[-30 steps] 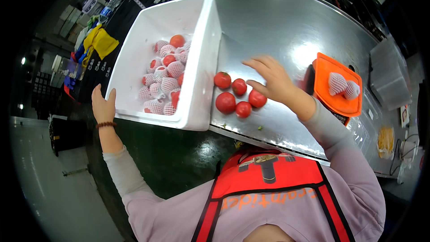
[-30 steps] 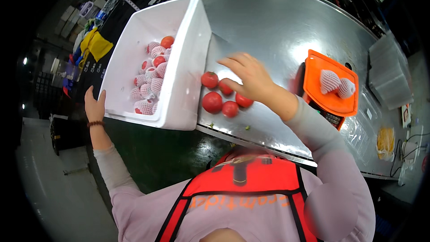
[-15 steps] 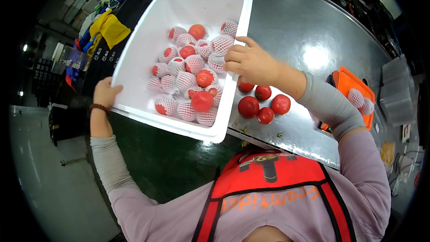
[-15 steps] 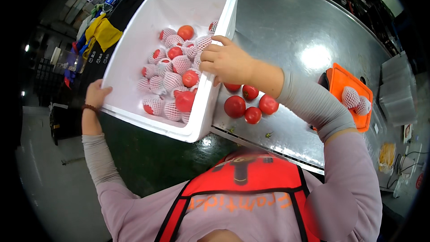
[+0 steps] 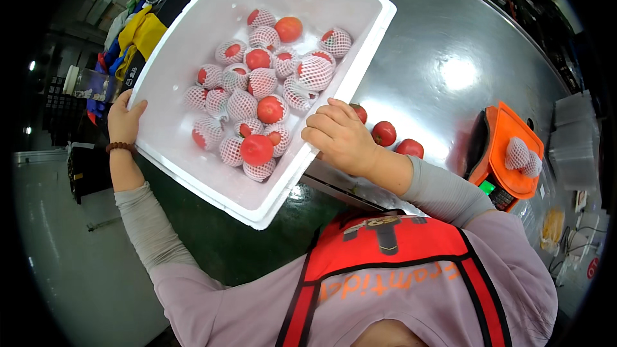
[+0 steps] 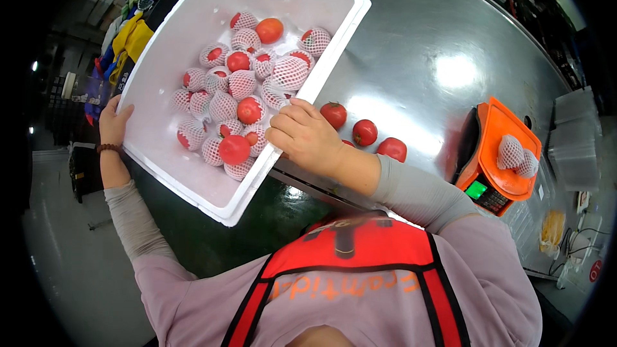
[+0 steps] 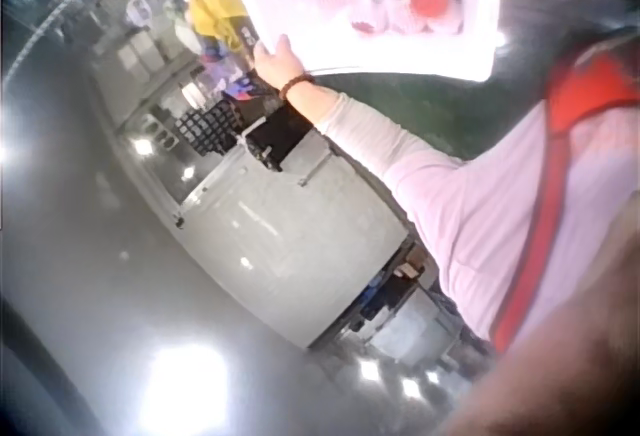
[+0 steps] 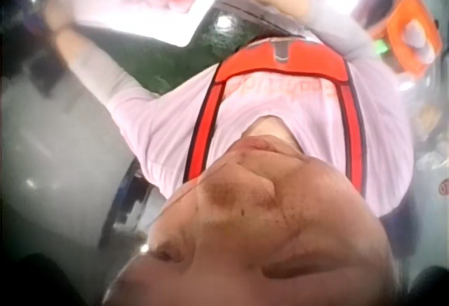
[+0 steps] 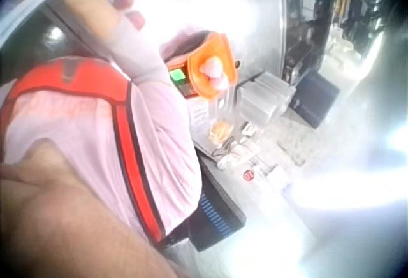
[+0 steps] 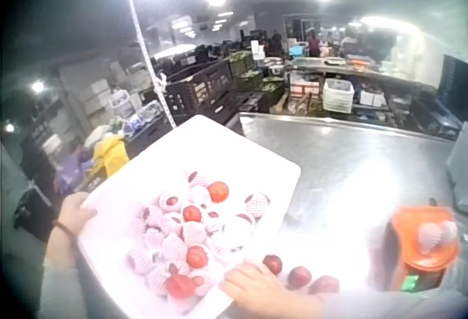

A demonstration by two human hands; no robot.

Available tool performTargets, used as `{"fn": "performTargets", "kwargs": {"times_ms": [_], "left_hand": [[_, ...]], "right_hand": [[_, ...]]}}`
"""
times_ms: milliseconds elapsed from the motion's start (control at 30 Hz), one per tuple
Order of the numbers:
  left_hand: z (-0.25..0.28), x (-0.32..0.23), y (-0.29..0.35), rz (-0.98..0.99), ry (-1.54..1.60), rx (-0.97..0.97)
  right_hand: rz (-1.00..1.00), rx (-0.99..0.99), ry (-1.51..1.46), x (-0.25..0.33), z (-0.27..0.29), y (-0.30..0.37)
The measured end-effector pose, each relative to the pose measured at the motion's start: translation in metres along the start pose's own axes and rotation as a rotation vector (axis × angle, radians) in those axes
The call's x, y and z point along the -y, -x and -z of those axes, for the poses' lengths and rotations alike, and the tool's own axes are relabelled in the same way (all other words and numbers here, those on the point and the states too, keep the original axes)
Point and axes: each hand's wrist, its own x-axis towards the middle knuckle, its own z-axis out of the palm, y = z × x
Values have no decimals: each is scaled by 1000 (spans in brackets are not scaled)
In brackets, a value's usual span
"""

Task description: The person wraps individual apples in white foam nets, places them on a digital scale, and then transfers them into clear plastic containers. The person repeats this process multiple times, handling apples, foam nets, a scale, and plastic containers.

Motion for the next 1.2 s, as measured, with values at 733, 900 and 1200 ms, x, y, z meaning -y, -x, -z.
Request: {"fn": "performTargets", "kwargs": {"times_ms": [733,900,1200], "left_hand": [[42,30,3,51,-248,-349],[40,30,-4,8,-512,-345],[-37,-117,26,-358,-244,276]], "right_hand": [[103,-124,147,-22,-89,-35],[105,43,5,-19,-73,-58],[40,167,-298,-23,-38,-52]]}}
